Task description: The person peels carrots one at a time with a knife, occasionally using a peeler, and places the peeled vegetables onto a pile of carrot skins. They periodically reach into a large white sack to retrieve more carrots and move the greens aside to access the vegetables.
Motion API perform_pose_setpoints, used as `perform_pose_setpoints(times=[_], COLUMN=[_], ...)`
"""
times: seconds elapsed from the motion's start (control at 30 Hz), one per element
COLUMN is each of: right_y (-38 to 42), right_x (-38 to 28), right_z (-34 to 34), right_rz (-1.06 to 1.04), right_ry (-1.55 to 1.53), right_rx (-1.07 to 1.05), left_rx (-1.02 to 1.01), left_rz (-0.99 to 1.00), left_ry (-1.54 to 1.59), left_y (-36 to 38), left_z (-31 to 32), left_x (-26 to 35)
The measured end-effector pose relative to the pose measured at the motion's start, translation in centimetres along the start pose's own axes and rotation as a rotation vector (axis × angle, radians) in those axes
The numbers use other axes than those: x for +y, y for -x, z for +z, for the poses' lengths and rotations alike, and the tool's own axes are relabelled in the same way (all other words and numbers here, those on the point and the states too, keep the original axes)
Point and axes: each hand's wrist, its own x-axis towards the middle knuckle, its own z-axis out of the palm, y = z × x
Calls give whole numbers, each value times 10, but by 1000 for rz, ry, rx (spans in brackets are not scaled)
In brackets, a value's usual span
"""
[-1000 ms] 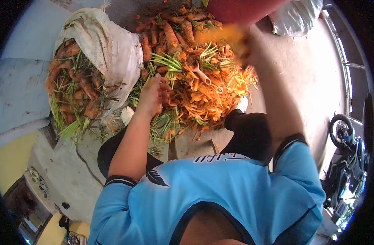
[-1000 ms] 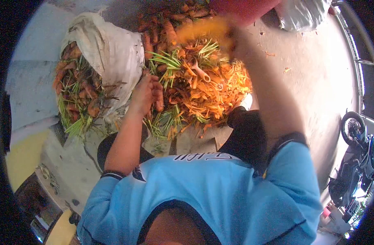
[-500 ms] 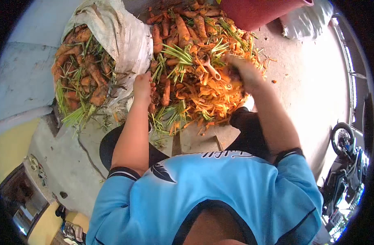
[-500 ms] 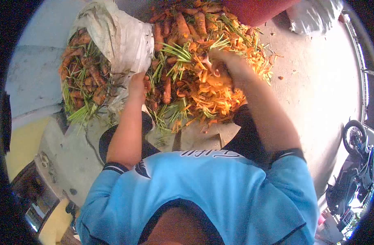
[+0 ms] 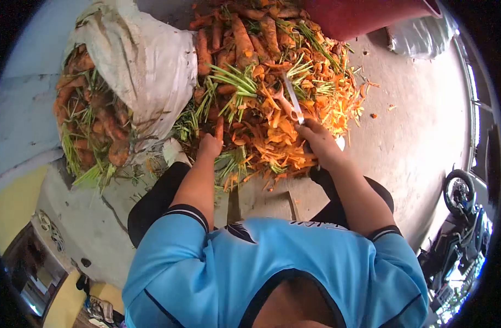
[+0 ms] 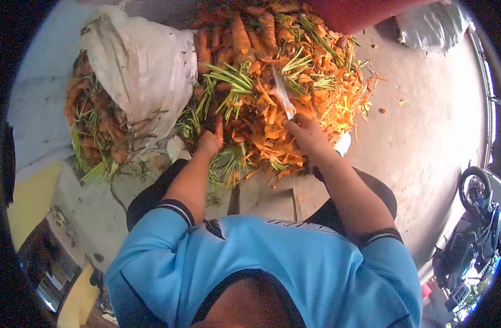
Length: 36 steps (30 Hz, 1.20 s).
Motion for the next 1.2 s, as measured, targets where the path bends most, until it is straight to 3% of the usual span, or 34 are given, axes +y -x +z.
perform_pose_setpoints(times=[0.13, 0.23, 0.3, 0.4, 0.47, 0.53, 0.57, 0.77, 1.0, 1.2], right_y=[-1, -6, -4, -6, -2, 16, 13, 38, 40, 34], right_x=[-1, 5, 3, 14, 14, -4, 8, -7, -8, -1], right_z=[2, 4, 9, 18, 24, 30, 31, 52, 52, 51], right_rz=[-11, -45, -86, -193, -355, -274, -442, -536, -634, -571], right_ry=[-49, -64, -51, 110, 472, 685, 665, 583, 432, 426], right_rx=[-22, -43, -97, -146, -66, -78, -95, -37, -5, -51], left_rx=[-37, -169, -219, -259, -227, -213, -234, -397, -283, -540], left_rz=[76, -6, 375, 551, 166, 228, 257, 524, 827, 634], left_ry=[-215, -186, -438, -134, 304, 531, 661, 1382, 1453, 1565], left_y=[-11, -26, -46, -13, 67, 84, 94, 154, 201, 194], left_z=[2, -5, -8, -39, -80, -86, -89, -87, -88, -87], left_x=[-5, -5, -26, -23, 16, 20, 21, 33, 56, 67])
